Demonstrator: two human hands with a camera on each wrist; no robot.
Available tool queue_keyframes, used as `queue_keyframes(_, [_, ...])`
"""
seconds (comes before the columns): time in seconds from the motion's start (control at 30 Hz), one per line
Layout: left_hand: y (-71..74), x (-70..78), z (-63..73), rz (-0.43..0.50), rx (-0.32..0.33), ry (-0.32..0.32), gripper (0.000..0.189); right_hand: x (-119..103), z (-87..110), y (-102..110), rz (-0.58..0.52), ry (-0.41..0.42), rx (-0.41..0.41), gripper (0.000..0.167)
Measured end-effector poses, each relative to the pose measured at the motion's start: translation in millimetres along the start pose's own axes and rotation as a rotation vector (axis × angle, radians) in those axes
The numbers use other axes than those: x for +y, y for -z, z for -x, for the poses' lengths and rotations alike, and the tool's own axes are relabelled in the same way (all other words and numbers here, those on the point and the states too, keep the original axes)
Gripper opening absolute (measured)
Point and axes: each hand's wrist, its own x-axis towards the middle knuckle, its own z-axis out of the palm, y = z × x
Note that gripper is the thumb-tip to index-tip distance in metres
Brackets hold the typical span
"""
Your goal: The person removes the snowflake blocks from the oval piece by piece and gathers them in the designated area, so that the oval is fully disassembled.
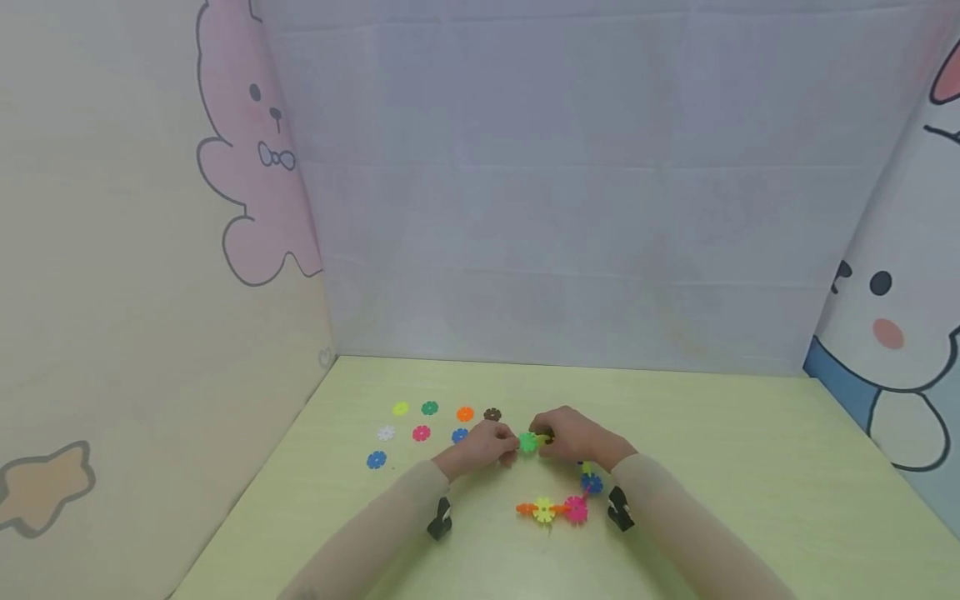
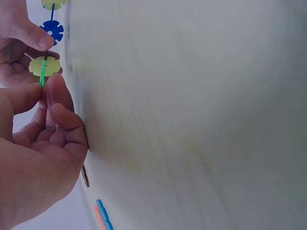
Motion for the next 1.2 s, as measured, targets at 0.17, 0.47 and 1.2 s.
queue_keyframes(0.17, [2.0,-0.9,0.6,0.002,-0.004,-0.007,0.021,2,3.2,3,0.040,-0.002,0.003,0.022])
queue_keyframes(0.47, [3.7,-2.5,0.4,0.001,-0.002,0.004,0.020,6,7.7,5,0.076,0.033,0.011,0.019])
queue_keyframes(1.2, [0.4,9.3,4.0,0.124,-0.022,0.046,0.022,4,10.2,5,0.058,0.098,0.002,0.017])
